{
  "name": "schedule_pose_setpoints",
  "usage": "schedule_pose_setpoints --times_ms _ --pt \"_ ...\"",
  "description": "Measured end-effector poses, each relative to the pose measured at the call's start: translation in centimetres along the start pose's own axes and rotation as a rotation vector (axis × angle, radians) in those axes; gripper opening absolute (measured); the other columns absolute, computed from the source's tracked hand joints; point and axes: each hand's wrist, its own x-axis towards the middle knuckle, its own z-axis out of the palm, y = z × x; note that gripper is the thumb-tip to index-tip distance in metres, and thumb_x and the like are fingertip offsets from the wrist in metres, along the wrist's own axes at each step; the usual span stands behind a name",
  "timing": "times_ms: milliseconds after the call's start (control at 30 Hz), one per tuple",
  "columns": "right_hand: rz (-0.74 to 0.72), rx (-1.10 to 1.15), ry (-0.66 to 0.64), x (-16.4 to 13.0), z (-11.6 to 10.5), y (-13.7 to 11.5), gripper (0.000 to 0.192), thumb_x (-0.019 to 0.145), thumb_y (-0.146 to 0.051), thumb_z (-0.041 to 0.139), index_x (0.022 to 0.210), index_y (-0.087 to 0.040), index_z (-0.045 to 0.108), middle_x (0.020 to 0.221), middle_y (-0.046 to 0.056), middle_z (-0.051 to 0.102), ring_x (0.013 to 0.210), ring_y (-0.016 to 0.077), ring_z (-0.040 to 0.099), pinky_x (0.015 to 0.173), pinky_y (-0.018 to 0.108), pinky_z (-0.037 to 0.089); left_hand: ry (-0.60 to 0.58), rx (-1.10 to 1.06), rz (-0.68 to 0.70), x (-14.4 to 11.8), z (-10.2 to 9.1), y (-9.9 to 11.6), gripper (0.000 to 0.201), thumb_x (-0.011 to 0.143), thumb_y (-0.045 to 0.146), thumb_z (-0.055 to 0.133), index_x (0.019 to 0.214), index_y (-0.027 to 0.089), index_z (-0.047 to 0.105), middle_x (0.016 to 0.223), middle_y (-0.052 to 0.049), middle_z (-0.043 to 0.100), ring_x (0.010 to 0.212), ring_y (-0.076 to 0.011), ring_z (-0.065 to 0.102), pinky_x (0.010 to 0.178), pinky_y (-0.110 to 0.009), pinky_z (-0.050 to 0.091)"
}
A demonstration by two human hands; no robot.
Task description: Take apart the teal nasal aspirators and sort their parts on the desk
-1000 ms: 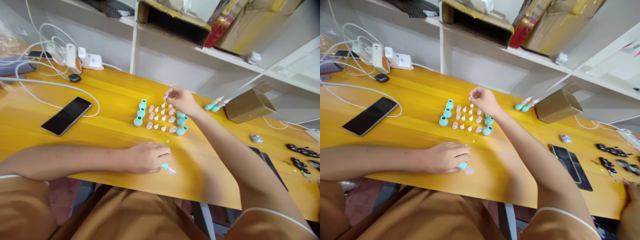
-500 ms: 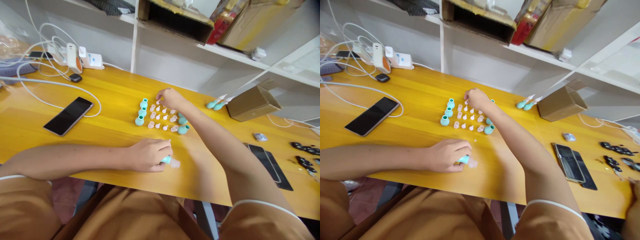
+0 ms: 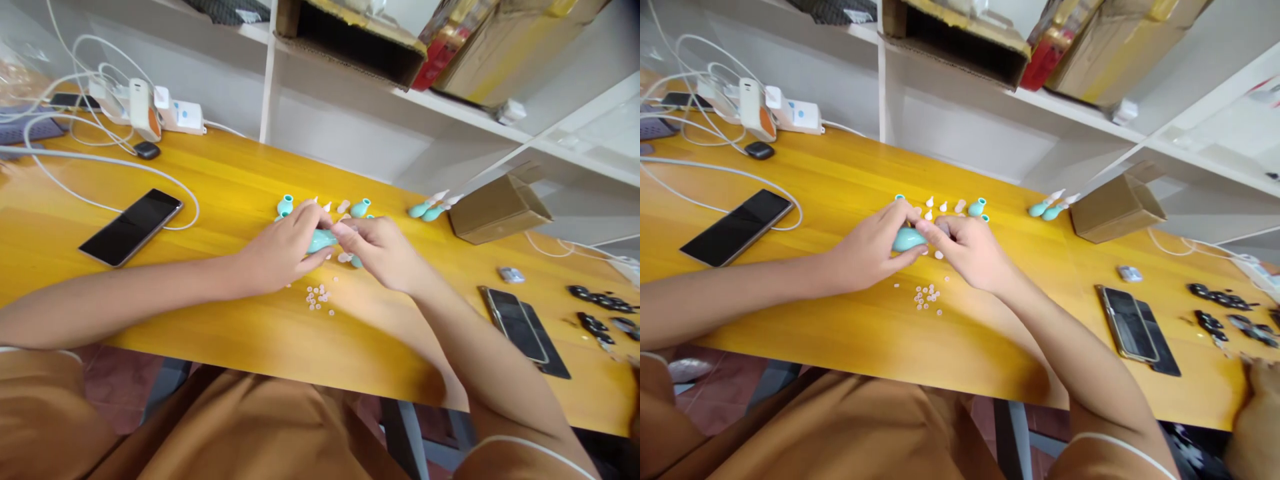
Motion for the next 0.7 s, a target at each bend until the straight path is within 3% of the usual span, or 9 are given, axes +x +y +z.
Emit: schedule_pose_setpoints --times_ms 100,200,300,400,433,500,600,700 --pt "0.037 0.221 0.121 1.3 1.7 0.1 0.08 0.095 -0.098 0.053 0.064 -0.024 0.045 0.059 -0.003 0.038 0.056 0.0132 0.035 0.055 0.031 0.029 0.028 -0.055 -0.055 1.2 -1.2 -0.6 0.019 0.105 0.036 0.073 0.109 0.024 0.059 0.105 -0.002 0.073 0.098 -0.022 0.073 0.089 -0.038 0.059" --pt "0.09 0.448 0.211 3.6 3.1 -0.2 0.076 0.098 -0.09 0.058 0.065 -0.026 0.033 0.058 -0.005 0.028 0.053 0.012 0.027 0.052 0.029 0.023 0.01 -0.27 -0.113 2.6 -2.4 -1.6 0.02 0.108 0.042 0.072 0.107 0.023 0.064 0.091 0.001 0.074 0.082 -0.0168 0.073 0.078 -0.033 0.059" --pt "0.111 0.684 0.234 6.0 3.2 -1.3 0.059 0.11 -0.064 0.046 0.068 -0.028 0.026 0.059 -0.005 0.025 0.051 0.013 0.022 0.049 0.029 0.021 0.023 -0.468 -0.152 3.6 -3.1 -2.9 0.027 0.112 0.049 0.067 0.109 0.022 0.067 0.095 -0.002 0.077 0.087 -0.0183 0.079 0.076 -0.033 0.063" --pt "-0.02 0.766 0.298 8.5 1.6 -1.7 0.042 0.109 -0.038 0.03 0.07 -0.028 0.019 0.062 -0.005 0.015 0.053 0.0146 0.012 0.048 0.03 0.018 0.104 -0.529 -0.179 4.6 -3.5 -5.0 0.032 0.117 0.051 0.056 0.111 0.022 0.068 0.1 -0.004 0.078 0.1 -0.0217 0.081 0.086 -0.039 0.067" --pt "-0.08 0.655 0.339 9.4 0.8 -1.4 0.042 0.109 -0.034 0.032 0.07 -0.028 0.019 0.063 -0.004 0.016 0.054 0.0146 0.015 0.05 0.03 0.02 0.147 -0.52 -0.178 5.1 -3.6 -6.0 0.03 0.117 0.05 0.058 0.113 0.022 0.068 0.102 -0.004 0.078 0.105 -0.0227 0.081 0.09 -0.04 0.067" --pt "-0.134 0.202 0.364 11.2 -0.6 0.0 0.046 0.109 -0.033 0.047 0.067 -0.026 0.029 0.062 -0.002 0.029 0.06 0.0151 0.031 0.058 0.031 0.032 0.244 -0.461 -0.161 6.5 -3.8 -8.6 0.024 0.112 0.046 0.068 0.117 0.024 0.07 0.108 -0.004 0.079 0.115 -0.0244 0.079 0.1 -0.042 0.064" --pt "-0.07 -0.449 0.164 13.9 -1.2 2.7 0.045 0.108 -0.041 0.057 0.067 -0.023 0.049 0.066 0.005 0.056 0.075 0.022 0.055 0.076 0.037 0.047 0.34 -0.304 -0.169 9.0 -3.6 -13.2 0.02 0.1 0.04 0.083 0.11 0.024 0.075 0.118 -0.006 0.079 0.119 -0.0259 0.075 0.11 -0.043 0.059" --pt "0.002 -0.806 -0.069 16.1 -0.2 5.0 0.045 0.109 -0.046 0.051 0.078 -0.019 0.071 0.083 0.014 0.075 0.088 0.0313 0.068 0.084 0.044 0.051 0.299 -0.223 -0.28 10.6 -2.4 -17.3 0.017 0.1 0.039 0.079 0.105 0.024 0.074 0.115 -0.007 0.08 0.114 -0.025 0.072 0.109 -0.042 0.057"
